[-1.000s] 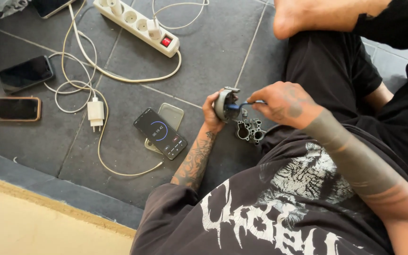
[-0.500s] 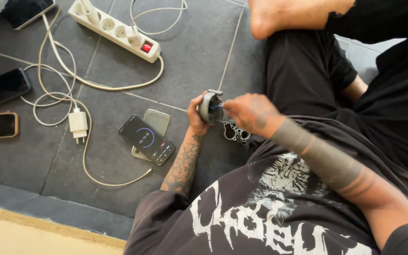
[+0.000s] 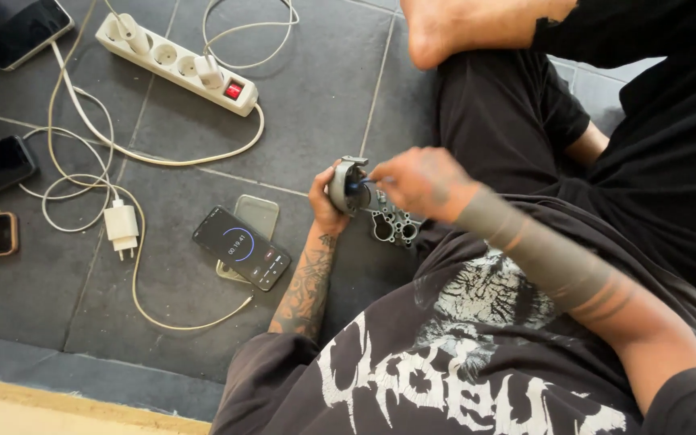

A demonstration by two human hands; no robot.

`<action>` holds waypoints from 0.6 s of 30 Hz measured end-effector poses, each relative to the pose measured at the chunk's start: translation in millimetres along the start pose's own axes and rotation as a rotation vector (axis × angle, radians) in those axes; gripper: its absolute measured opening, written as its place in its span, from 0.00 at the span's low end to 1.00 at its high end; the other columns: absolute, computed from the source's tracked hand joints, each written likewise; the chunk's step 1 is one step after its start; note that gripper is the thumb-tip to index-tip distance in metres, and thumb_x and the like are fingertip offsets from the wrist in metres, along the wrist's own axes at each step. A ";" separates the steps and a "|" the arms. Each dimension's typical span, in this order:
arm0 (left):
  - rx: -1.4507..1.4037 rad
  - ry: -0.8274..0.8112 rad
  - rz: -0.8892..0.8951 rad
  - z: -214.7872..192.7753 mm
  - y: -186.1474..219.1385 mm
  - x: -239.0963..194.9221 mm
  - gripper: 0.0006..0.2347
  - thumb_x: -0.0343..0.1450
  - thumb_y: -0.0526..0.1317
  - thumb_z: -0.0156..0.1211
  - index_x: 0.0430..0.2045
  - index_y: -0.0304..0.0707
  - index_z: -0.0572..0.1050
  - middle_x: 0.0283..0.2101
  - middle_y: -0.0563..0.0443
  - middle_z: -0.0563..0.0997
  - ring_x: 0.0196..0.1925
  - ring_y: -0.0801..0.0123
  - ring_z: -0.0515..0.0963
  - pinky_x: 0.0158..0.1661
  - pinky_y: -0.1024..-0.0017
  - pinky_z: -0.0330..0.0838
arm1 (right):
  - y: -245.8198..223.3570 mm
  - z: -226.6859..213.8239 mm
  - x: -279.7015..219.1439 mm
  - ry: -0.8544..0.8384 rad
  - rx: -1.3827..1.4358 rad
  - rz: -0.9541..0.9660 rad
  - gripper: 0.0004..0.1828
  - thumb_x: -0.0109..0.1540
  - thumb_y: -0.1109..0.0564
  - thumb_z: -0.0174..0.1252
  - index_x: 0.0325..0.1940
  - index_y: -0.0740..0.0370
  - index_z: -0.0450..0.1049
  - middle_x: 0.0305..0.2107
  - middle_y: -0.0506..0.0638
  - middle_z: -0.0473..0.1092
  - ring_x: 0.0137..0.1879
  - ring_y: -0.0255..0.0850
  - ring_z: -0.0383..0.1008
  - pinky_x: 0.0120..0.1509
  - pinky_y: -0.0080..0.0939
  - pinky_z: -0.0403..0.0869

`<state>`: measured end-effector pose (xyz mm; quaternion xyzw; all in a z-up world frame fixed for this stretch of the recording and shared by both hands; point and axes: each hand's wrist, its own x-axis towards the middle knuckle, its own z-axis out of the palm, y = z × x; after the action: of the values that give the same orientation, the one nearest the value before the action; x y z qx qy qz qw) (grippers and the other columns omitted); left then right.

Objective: The person sits on the floor and cleans a metal mechanical part using a small brush. They hold the part in their left hand and scrub its surfaces and crevices with the brush in their right hand, rotating the part to access different areas.

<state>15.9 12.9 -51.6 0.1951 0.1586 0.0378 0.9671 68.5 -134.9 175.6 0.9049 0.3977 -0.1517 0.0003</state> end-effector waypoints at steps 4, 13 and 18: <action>-0.116 0.059 0.025 3.3 4.7 -5.8 0.17 0.67 0.51 0.55 0.39 0.40 0.79 0.35 0.34 0.84 0.33 0.53 0.83 0.42 0.58 0.80 | -12.7 9.3 -2.7 -0.005 0.186 -0.036 0.11 0.63 0.42 0.55 0.49 0.34 0.73 0.36 0.48 0.79 0.43 0.58 0.81 0.50 0.61 0.79; -0.086 0.014 0.023 -6.3 -4.4 1.6 0.16 0.67 0.51 0.54 0.41 0.42 0.77 0.37 0.38 0.84 0.40 0.54 0.83 0.51 0.55 0.78 | -10.3 9.4 -5.0 -0.049 0.046 0.065 0.14 0.64 0.43 0.52 0.53 0.29 0.72 0.34 0.49 0.80 0.43 0.56 0.82 0.52 0.60 0.79; 0.097 -0.102 -0.021 10.9 -3.0 -8.7 0.20 0.66 0.52 0.51 0.46 0.42 0.76 0.37 0.35 0.82 0.40 0.55 0.82 0.49 0.55 0.78 | 5.6 -34.9 -4.4 -0.135 0.108 0.040 0.12 0.63 0.41 0.55 0.48 0.37 0.80 0.35 0.51 0.81 0.45 0.59 0.81 0.52 0.62 0.78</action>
<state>11.2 5.0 -40.7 0.2417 0.1129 0.0100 0.9637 79.3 -137.7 209.4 0.8990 0.3700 -0.2336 -0.0186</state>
